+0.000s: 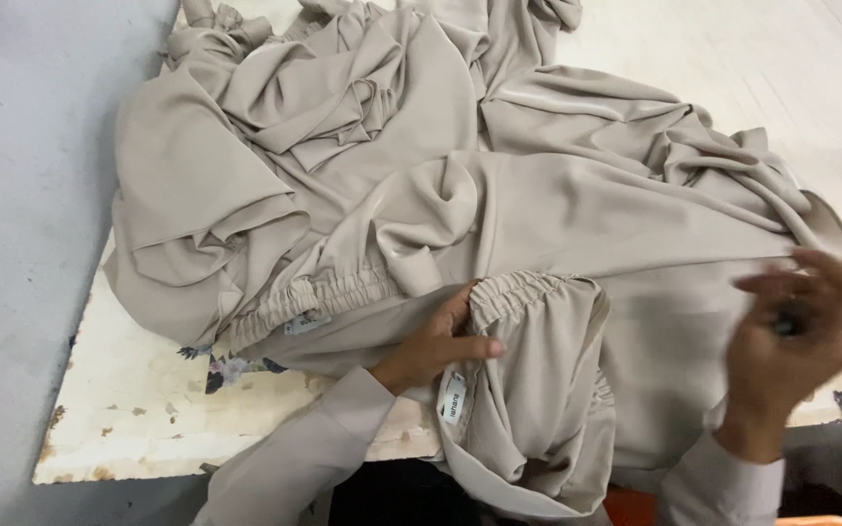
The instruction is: Trimming loose threads from a beige garment using a thread trimmer at a quality control station.
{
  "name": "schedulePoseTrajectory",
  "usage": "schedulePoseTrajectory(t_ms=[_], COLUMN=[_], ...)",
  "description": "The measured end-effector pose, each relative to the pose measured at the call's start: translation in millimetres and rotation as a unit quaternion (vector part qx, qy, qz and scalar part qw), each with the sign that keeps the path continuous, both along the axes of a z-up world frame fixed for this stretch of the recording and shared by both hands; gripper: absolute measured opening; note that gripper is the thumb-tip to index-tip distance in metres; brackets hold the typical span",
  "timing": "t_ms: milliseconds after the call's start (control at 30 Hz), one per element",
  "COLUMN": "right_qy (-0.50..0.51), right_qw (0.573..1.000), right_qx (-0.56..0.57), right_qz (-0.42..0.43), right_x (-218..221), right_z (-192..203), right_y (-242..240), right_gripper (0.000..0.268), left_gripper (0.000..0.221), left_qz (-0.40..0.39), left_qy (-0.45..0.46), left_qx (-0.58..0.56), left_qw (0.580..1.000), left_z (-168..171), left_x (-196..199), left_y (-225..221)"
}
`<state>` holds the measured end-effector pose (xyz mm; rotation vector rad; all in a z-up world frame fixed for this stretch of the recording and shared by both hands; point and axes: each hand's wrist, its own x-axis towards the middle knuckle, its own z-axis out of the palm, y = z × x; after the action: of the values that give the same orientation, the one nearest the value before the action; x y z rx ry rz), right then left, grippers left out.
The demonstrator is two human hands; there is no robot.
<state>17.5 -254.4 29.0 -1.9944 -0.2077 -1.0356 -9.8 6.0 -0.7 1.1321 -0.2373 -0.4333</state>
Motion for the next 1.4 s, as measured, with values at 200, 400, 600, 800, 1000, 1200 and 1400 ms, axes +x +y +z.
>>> schedulePoseTrajectory(t_ms=[200, 400, 600, 800, 1000, 1200, 1400], right_qy=[0.048, 0.076, 0.206, 0.258, -0.054, 0.033, -0.082], right_qw=[0.966, 0.946, 0.885, 0.812, 0.890, 0.921, 0.932], right_qx=[-0.107, -0.091, 0.114, 0.131, -0.410, -0.355, -0.351], right_qz=[0.229, 0.303, 0.403, 0.506, -0.192, -0.155, 0.016], right_x=[-21, -20, -11, -19, 27, 32, 20], right_z=[14, 19, -4, -13, -18, -32, 3], right_y=[71, 103, 90, 92, 21, 19, 91], right_gripper=[0.007, 0.010, 0.009, 0.023, 0.027, 0.036, 0.028], left_gripper=[0.049, 0.051, 0.052, 0.046, 0.037, 0.031, 0.076], left_qz=[0.025, 0.015, 0.010, -0.016, -0.015, -0.080, -0.157], left_qy=[-0.078, -0.072, -0.071, -0.070, -0.042, -0.050, -0.073], left_qx=[-0.098, -0.072, -0.074, -0.047, 0.005, 0.136, 0.167], left_qw=[0.992, 0.995, 0.995, 0.996, 0.999, 0.986, 0.971], left_z=[-30, -32, -39, -14, -19, 22, 13], left_x=[7, 2, 5, -5, 3, -7, -26], left_y=[-6, -3, -5, 4, -4, -1, -24])
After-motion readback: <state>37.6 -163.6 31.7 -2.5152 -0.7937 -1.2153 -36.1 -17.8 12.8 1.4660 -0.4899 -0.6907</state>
